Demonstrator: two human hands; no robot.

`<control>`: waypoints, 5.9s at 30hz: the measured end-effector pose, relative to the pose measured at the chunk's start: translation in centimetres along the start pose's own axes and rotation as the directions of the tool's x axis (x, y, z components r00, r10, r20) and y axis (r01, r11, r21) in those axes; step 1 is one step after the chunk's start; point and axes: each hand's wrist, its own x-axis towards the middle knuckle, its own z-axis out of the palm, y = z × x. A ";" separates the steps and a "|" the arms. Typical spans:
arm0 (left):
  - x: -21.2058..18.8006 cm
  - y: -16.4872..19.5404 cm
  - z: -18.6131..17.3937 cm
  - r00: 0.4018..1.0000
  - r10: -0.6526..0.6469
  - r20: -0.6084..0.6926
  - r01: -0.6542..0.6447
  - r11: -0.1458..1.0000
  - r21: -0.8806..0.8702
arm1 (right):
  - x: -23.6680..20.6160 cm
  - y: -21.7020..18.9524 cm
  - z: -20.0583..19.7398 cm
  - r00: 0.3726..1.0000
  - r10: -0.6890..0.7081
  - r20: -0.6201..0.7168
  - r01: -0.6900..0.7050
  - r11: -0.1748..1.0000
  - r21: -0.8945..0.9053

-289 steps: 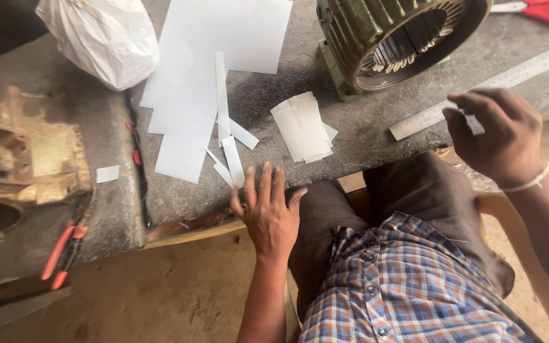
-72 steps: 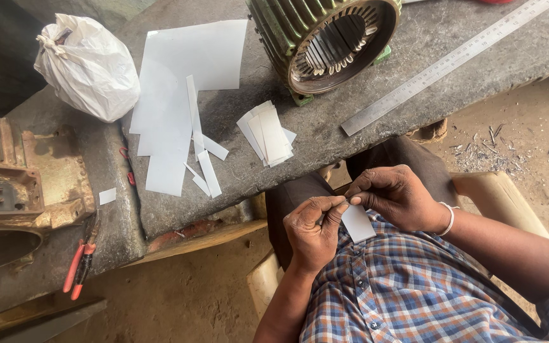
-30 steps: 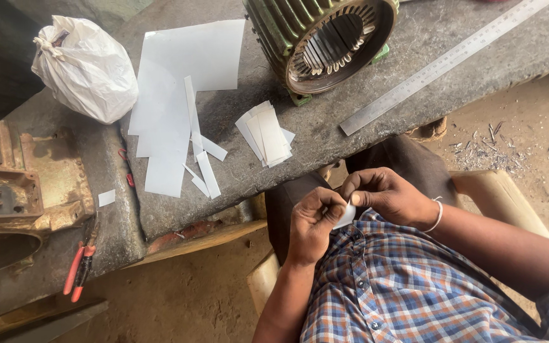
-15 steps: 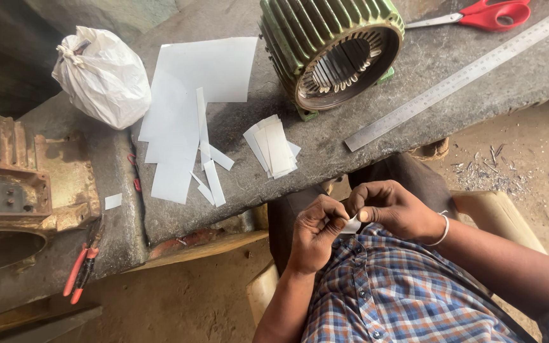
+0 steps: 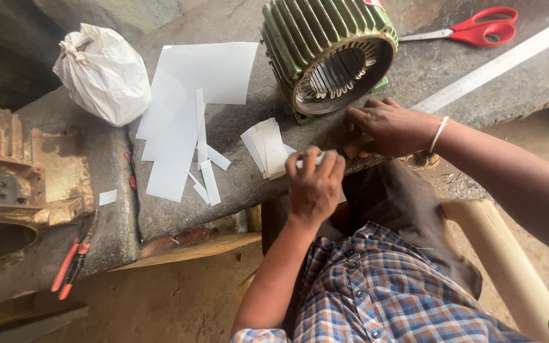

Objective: The person sits at a workbench folding and creasing small white paper strips by hand, pressing each fold flat and placing the finished piece on a growing pile. Occasionally the person reaches toward the electric motor stator on the bench before picking up the next strip to fold.

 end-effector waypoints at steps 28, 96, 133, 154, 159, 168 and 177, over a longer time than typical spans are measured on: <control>0.5 -0.6 4.5 0.954 -0.077 0.289 0.100 0.993 -0.063 | 1.3 5.6 6.6 0.943 0.157 -0.294 -0.125 0.984 0.125; 0.6 0.4 4.0 0.955 -0.052 0.293 0.107 0.979 -0.176 | 0.8 5.8 6.6 0.939 0.138 -0.316 -0.103 0.987 0.124; -2.2 2.8 -4.8 0.991 -0.111 0.069 0.126 0.948 -0.293 | -5.5 -3.5 3.8 0.816 0.058 -0.575 0.138 0.946 0.292; -7.3 0.4 -5.8 0.787 -0.372 0.492 0.332 -0.417 -0.846 | -6.6 -10.5 10.7 0.847 0.088 -0.525 0.300 0.736 0.607; -8.6 -1.3 -5.9 0.783 -0.371 0.499 0.308 -0.465 -0.830 | -5.2 -11.6 9.5 0.910 0.251 -0.330 0.082 0.672 0.736; -10.3 -3.4 -5.8 0.816 -0.404 0.413 0.273 -0.361 -0.892 | -2.3 -12.5 10.1 0.851 0.143 -0.506 0.097 0.903 0.418; -12.2 -5.3 -4.6 0.924 -0.354 0.144 0.304 0.452 -0.839 | 1.0 -3.1 2.2 0.696 -0.276 -0.663 -0.327 0.701 -0.634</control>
